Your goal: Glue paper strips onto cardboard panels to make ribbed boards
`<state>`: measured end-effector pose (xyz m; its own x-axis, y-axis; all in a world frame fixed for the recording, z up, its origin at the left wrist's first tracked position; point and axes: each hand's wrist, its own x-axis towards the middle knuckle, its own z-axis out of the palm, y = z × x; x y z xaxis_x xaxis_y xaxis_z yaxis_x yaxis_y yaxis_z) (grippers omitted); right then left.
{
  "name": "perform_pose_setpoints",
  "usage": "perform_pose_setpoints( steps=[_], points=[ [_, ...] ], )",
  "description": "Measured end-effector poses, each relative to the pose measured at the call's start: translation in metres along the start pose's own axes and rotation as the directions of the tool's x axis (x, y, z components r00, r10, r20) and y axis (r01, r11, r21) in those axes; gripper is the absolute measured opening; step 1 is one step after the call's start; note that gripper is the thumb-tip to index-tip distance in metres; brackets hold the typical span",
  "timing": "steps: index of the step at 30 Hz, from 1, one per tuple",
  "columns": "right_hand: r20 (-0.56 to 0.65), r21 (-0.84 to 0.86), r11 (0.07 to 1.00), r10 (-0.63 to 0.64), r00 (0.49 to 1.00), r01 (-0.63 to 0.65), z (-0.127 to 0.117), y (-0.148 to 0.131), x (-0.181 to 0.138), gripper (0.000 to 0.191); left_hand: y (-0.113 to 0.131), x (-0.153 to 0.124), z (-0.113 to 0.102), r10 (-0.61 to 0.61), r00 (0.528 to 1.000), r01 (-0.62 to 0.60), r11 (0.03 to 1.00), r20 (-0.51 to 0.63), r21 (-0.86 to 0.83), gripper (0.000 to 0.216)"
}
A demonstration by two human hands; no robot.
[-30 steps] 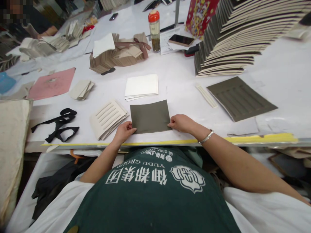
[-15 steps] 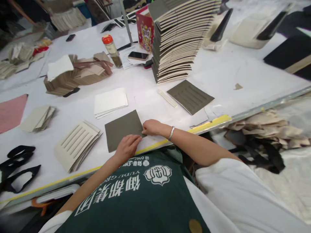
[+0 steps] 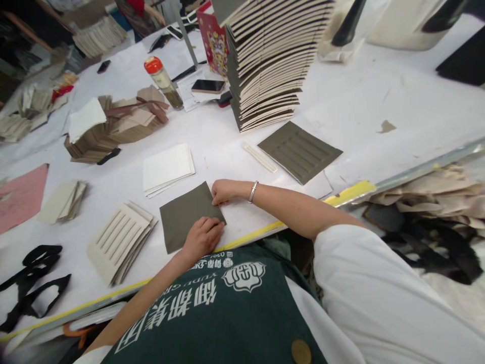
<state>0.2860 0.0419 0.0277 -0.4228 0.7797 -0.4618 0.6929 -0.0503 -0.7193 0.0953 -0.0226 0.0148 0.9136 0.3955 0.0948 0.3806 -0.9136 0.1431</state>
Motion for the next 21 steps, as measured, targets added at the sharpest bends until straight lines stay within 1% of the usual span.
perform_pose_setpoints(
  steps=[3,5,7,10,12,14,16,18,21],
  points=[
    [-0.030,-0.088,0.996,-0.027,0.999,0.025,0.002,-0.003,-0.003,0.018,-0.001,0.009,0.002,-0.130,0.991,0.125,0.984,-0.034,-0.124,0.020],
    [-0.059,-0.174,0.984,-0.037,0.998,0.026,0.004,-0.005,-0.005,0.020,-0.002,0.015,0.003,-0.230,0.972,0.223,0.965,-0.041,-0.139,0.017],
    [-0.076,-0.262,0.965,-0.040,0.996,0.019,0.003,-0.007,-0.004,0.020,-0.003,0.019,0.002,-0.276,0.961,0.274,0.956,-0.009,-0.109,0.013],
    [-0.034,-0.324,0.945,-0.049,0.998,0.035,-0.004,-0.009,0.002,0.022,-0.002,0.024,-0.001,-0.293,0.951,0.299,0.953,0.095,-0.052,0.013],
    [-0.032,-0.312,0.949,-0.057,0.998,0.044,-0.014,-0.009,0.010,0.023,-0.002,0.027,-0.004,-0.309,0.938,0.317,0.948,0.158,-0.022,0.014],
    [-0.046,-0.266,0.963,-0.053,0.998,0.039,-0.023,-0.008,0.019,0.024,-0.001,0.030,-0.008,-0.333,0.922,0.339,0.941,0.199,0.005,0.016],
    [-0.025,-0.208,0.978,-0.033,0.999,0.027,-0.030,-0.007,0.026,0.024,-0.001,0.032,-0.012,-0.362,0.901,0.367,0.930,0.238,0.027,0.017],
    [-0.002,-0.178,0.984,-0.013,1.000,0.013,-0.032,-0.006,0.030,0.025,-0.001,0.034,-0.015,-0.387,0.878,0.393,0.919,0.281,0.037,0.016],
    [-0.010,-0.208,0.978,-0.022,1.000,0.019,-0.031,-0.006,0.030,0.027,-0.002,0.037,-0.019,-0.397,0.855,0.410,0.912,0.333,0.032,0.016]
  ],
)
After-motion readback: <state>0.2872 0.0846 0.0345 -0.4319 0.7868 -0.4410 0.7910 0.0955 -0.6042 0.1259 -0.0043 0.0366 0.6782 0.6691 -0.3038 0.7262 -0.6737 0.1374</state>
